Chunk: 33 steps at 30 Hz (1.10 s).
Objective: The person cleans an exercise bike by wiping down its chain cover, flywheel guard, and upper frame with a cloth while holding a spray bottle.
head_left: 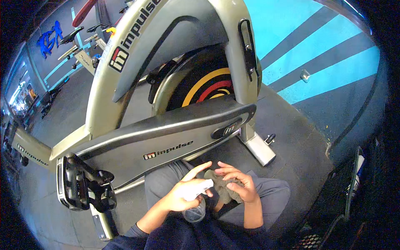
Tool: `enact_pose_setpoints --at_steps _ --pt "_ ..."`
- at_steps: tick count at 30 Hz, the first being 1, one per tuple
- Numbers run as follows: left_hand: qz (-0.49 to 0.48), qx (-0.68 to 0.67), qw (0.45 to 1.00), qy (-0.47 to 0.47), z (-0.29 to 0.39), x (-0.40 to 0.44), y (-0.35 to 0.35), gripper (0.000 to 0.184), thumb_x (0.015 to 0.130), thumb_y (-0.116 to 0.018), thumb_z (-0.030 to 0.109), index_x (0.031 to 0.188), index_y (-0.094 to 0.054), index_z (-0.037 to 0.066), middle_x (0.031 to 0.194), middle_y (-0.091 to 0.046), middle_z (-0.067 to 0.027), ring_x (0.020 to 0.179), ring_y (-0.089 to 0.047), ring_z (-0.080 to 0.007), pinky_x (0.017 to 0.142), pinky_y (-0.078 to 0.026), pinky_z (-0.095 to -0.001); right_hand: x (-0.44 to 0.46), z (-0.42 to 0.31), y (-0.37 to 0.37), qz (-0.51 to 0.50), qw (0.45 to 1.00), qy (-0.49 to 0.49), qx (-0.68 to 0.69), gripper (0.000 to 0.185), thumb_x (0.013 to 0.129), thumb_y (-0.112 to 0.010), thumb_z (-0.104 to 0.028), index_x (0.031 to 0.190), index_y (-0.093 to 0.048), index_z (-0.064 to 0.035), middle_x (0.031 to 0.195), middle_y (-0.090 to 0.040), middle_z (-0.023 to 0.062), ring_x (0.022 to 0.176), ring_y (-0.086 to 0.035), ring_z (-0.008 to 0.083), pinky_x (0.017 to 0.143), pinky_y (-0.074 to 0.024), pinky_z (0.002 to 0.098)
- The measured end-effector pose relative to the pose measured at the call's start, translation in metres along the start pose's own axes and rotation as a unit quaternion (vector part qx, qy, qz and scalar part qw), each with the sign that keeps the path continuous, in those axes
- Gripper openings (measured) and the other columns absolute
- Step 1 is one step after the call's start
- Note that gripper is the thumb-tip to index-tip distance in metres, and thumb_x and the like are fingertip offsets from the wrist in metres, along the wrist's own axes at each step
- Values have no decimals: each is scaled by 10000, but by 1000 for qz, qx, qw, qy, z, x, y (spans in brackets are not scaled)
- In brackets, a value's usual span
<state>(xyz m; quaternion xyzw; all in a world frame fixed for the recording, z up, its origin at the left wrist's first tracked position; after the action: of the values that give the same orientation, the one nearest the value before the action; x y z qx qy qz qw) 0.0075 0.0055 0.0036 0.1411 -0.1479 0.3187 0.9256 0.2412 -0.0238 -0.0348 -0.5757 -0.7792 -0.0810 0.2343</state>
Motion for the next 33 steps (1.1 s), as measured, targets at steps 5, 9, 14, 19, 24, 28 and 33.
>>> enact_pose_setpoints --at_steps 5,9,14,19,24,28,33 --pt "-42 -126 991 10 3 -9 -7 635 676 -575 -52 1305 -566 33 1449 -370 -205 1018 -655 -222 795 -533 -289 -6 -18 -7 -13 999 34 31 185 848 -673 -121 1006 -701 -30 1333 -547 192 1395 -326 366 1102 -315 508" --pt "-37 -51 998 1 12 -10 -9 613 660 -592 -41 1268 -591 34 1359 -451 -189 1000 -654 -261 773 -550 -310 -9 -33 -11 37 993 26 -108 212 851 -684 -172 1019 -713 -46 1314 -563 158 1365 -366 349 1085 -343 491" --pt "-14 31 999 -3 19 -11 -11 626 660 -591 -32 1283 -578 25 1318 -475 -175 1017 -646 -266 880 -516 -352 -20 -40 -10 35 950 28 -310 289 792 -730 -233 1040 -709 -86 1285 -593 103 1324 -419 337 1085 -328 472" --pt "-18 147 985 -84 33 -4 -12 633 661 -614 -1 1292 -568 17 1299 -489 -176 1009 -646 -273 919 -490 -375 -17 -54 -35 57 931 19 -361 316 737 -772 -213 1007 -691 -71 1214 -622 106 1221 -509 306 1038 -382 420" --pt "-2 1 1000 18 42 -9 -18 623 659 -593 -20 1280 -559 -1 1017 -671 -98 1211 -487 -306 999 -421 -408 -18 -61 -35 118 922 4 -370 334 704 -757 -65 1026 -674 -31 1041 -659 112 979 -624 249 863 -473 356" --pt "10 80 997 -9 49 -6 -9 632 647 -594 -24 1278 -557 -12 1118 -614 -150 1141 -548 -290 978 -441 -381 -20 -58 -27 165 932 -19 -322 306 746 -762 -73 1034 -673 -14 976 -682 112 896 -657 213 817 -500 322" --pt "33 88 995 -23 52 -5 1 639 632 -581 -54 1270 -567 -12 1214 -526 -172 1042 -615 -266 936 -471 -346 -15 -56 -24 175 949 -2 -261 263 789 -752 -118 1020 -676 -17 932 -698 104 895 -664 215 819 -504 318"
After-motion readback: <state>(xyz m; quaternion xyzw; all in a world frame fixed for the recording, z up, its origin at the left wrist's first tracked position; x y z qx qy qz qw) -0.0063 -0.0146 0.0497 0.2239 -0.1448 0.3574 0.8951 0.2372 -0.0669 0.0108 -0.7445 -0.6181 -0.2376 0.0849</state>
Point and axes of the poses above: each hand's wrist, its own x-axis towards the middle knuckle, its own y-axis out of the back of the hand, z = x × y, the point moved 1 cm from there along x, towards the middle knuckle
